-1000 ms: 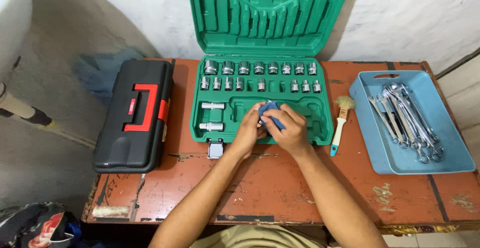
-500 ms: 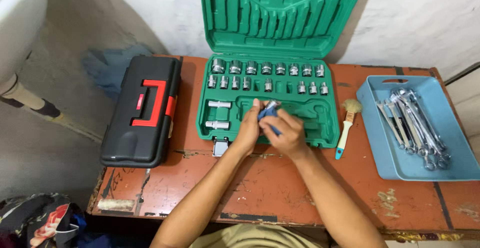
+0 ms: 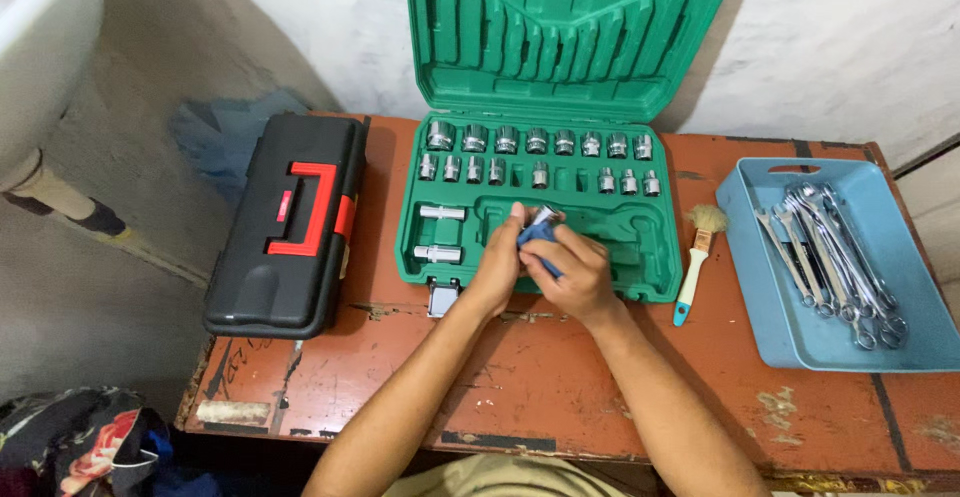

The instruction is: The person wipes chrome socket bits and combination wrenches with a blue cloth, occasionally brushing them, and seats the sockets back into their fitted green plastic case, working one piece at a time over a worn wooden table.

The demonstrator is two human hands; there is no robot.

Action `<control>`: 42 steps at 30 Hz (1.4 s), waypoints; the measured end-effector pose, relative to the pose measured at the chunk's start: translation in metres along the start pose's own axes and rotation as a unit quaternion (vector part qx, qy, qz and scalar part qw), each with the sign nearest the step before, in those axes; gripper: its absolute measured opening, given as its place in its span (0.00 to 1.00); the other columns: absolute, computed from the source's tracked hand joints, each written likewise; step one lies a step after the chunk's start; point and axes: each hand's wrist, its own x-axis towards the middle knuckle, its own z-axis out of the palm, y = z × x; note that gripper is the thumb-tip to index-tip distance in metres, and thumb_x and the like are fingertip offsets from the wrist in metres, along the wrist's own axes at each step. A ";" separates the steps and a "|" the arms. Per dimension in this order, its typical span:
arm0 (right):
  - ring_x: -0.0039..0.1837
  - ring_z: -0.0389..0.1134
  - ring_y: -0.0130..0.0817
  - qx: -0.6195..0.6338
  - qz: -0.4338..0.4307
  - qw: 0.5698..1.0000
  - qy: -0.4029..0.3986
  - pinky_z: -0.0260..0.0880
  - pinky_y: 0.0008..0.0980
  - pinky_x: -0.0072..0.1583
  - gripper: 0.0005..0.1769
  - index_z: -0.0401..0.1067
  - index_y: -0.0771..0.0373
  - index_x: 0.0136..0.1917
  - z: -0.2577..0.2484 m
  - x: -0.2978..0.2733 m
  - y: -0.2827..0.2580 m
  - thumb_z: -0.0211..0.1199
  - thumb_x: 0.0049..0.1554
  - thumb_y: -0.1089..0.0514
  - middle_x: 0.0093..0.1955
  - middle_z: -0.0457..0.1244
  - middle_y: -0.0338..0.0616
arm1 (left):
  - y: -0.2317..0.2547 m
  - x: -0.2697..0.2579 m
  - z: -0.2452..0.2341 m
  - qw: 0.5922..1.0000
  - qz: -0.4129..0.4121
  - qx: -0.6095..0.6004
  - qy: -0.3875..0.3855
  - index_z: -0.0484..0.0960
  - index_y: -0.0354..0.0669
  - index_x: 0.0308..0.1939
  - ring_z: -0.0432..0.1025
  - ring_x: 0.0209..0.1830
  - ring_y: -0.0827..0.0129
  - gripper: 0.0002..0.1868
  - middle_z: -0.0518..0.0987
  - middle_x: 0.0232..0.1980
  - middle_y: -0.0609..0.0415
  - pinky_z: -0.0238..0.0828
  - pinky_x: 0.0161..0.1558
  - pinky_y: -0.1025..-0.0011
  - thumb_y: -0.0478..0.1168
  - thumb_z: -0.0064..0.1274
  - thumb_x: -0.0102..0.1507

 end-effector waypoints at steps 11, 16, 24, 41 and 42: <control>0.43 0.69 0.40 -0.022 0.067 0.992 0.102 0.69 0.38 0.44 0.08 0.75 0.62 0.46 -0.023 0.004 0.006 0.72 0.55 0.67 0.41 0.65 0.45 | 0.010 -0.007 0.015 0.996 0.026 0.089 0.013 0.77 0.47 0.59 0.61 0.27 0.82 0.25 0.71 0.35 0.63 0.58 0.28 0.81 0.56 0.29 0.74; 0.38 0.68 0.39 0.016 0.032 0.999 0.020 0.68 0.35 0.41 0.10 0.76 0.61 0.45 -0.002 0.005 -0.012 0.75 0.51 0.65 0.38 0.62 0.45 | 0.003 -0.006 0.010 0.999 0.015 0.020 0.021 0.78 0.43 0.56 0.68 0.36 0.79 0.25 0.75 0.40 0.61 0.67 0.38 0.79 0.56 0.31 0.74; 0.39 0.68 0.38 0.007 0.114 0.992 0.056 0.67 0.33 0.41 0.09 0.75 0.63 0.48 -0.017 0.009 0.006 0.74 0.55 0.66 0.40 0.64 0.45 | -0.001 0.001 0.005 0.998 -0.017 0.057 0.003 0.79 0.39 0.51 0.54 0.22 0.79 0.28 0.63 0.26 0.65 0.51 0.24 0.77 0.58 0.32 0.76; 0.44 0.69 0.40 -0.027 0.114 0.988 0.102 0.68 0.36 0.46 0.09 0.75 0.62 0.48 -0.023 -0.002 0.017 0.73 0.56 0.66 0.41 0.65 0.46 | 0.017 -0.013 0.017 0.995 0.036 0.080 -0.051 0.78 0.46 0.64 0.54 0.24 0.82 0.23 0.64 0.31 0.63 0.53 0.26 0.80 0.51 0.32 0.78; 0.43 0.69 0.40 -0.006 0.106 0.991 0.084 0.69 0.36 0.45 0.09 0.75 0.63 0.48 -0.018 -0.004 0.011 0.73 0.55 0.66 0.41 0.65 0.46 | 0.019 -0.014 0.018 0.997 0.030 0.060 -0.046 0.77 0.48 0.65 0.55 0.23 0.81 0.22 0.62 0.29 0.62 0.54 0.26 0.79 0.51 0.32 0.77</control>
